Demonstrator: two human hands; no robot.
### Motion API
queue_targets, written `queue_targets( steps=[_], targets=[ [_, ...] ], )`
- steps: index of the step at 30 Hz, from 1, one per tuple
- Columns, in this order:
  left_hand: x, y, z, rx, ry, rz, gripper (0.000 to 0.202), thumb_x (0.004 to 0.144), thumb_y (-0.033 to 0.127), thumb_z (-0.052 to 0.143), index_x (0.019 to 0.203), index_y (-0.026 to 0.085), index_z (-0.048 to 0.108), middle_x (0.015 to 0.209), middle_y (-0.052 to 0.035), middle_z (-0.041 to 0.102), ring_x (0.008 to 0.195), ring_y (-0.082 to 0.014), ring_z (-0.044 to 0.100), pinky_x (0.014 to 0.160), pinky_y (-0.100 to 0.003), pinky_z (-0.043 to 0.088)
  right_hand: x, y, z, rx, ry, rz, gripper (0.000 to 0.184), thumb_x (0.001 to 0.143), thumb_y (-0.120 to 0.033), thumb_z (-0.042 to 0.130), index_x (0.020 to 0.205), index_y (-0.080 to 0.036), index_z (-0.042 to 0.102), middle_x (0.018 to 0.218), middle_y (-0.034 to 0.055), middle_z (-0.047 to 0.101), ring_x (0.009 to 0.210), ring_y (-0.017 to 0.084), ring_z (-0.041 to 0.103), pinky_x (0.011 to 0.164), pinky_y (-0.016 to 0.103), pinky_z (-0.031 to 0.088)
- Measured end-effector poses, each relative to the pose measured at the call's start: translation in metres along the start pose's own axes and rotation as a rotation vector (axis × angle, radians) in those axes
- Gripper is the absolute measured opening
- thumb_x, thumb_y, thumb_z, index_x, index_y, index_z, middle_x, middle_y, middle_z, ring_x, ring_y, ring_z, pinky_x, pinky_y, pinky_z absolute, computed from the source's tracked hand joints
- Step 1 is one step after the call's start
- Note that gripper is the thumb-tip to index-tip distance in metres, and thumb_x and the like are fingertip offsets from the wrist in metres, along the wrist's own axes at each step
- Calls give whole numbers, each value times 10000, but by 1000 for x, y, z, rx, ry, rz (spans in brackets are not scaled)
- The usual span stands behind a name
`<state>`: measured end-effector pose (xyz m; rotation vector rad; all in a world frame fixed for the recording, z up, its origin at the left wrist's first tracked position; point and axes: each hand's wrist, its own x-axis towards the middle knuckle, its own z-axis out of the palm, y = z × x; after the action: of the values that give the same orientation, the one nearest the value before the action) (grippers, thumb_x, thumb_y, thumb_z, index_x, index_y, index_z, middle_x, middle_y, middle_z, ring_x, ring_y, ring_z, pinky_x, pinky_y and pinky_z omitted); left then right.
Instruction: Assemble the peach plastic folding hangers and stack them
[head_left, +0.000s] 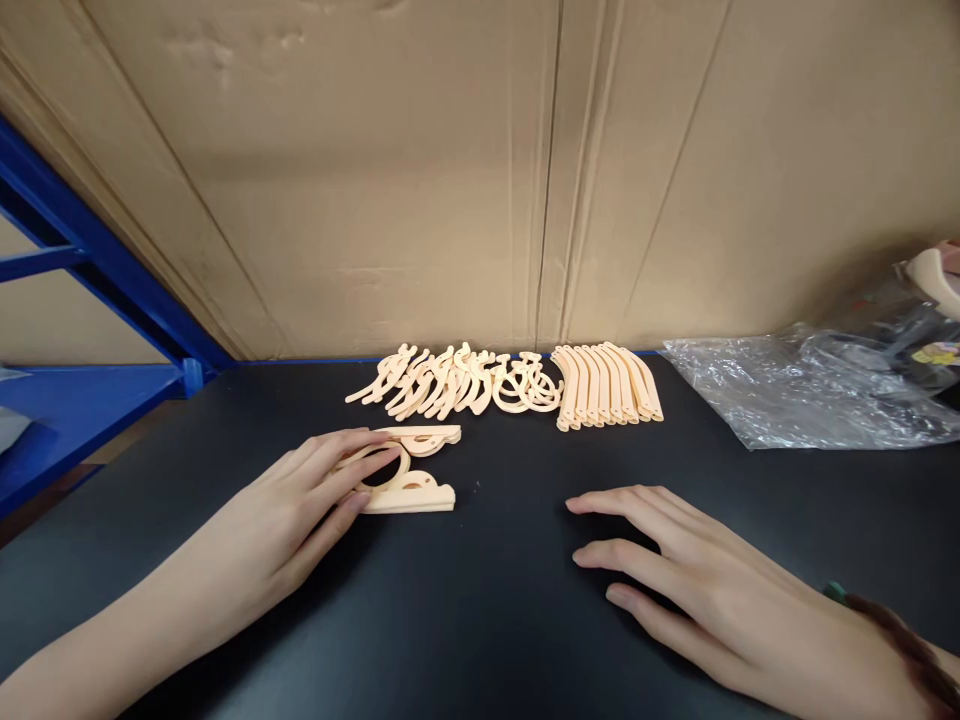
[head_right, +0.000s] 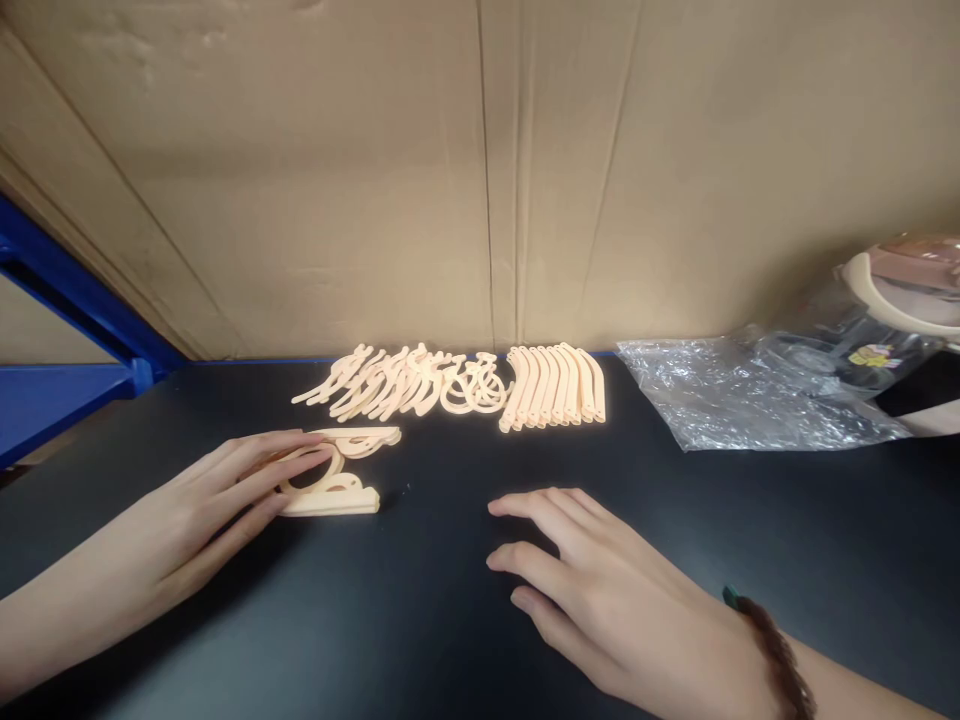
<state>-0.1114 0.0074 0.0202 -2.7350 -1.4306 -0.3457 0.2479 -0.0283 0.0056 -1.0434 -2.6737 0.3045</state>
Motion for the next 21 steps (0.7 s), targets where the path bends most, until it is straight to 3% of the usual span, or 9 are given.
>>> queue_targets(
  steps=[5,9,14,18,21],
  targets=[
    [0,3,-5,-28,-30,-33,426,948,347,415,1369,340,481,1489,-11,393,1331,-291,413,1087,-450,372,1,-1,0,1,4,0,255,924,-192,478,1129,-281,602,1304,59,546,1189,214,535,926,349,515],
    [-2,-3,-6,-75,-52,-103,535,921,423,471,1439,391,344,1561,-10,259,1365,-330,362,1063,-515,378,2,0,0,-14,2,-6,267,926,-189,472,1144,-280,596,1310,64,542,1188,218,538,919,357,521],
    [-4,-20,4,-204,-14,-212,747,804,554,608,1455,377,288,1476,-22,432,1319,-314,438,1090,-503,353,1,0,0,-13,-5,-7,262,926,-196,475,1143,-275,598,1301,68,548,1182,216,543,916,353,525],
    [-1,-30,5,-277,-15,-233,686,785,558,624,1400,369,387,1413,8,518,1276,-279,500,1079,-420,392,1,0,0,-8,3,-8,271,927,-190,471,1149,-276,598,1303,69,547,1178,216,548,917,356,526],
    [1,-25,1,-311,-7,-242,619,768,568,639,1327,346,492,1342,-7,582,1217,-290,550,1042,-395,426,1,0,-1,-6,-3,-7,272,923,-186,472,1145,-271,605,1304,74,548,1176,216,552,912,350,529]
  ],
)
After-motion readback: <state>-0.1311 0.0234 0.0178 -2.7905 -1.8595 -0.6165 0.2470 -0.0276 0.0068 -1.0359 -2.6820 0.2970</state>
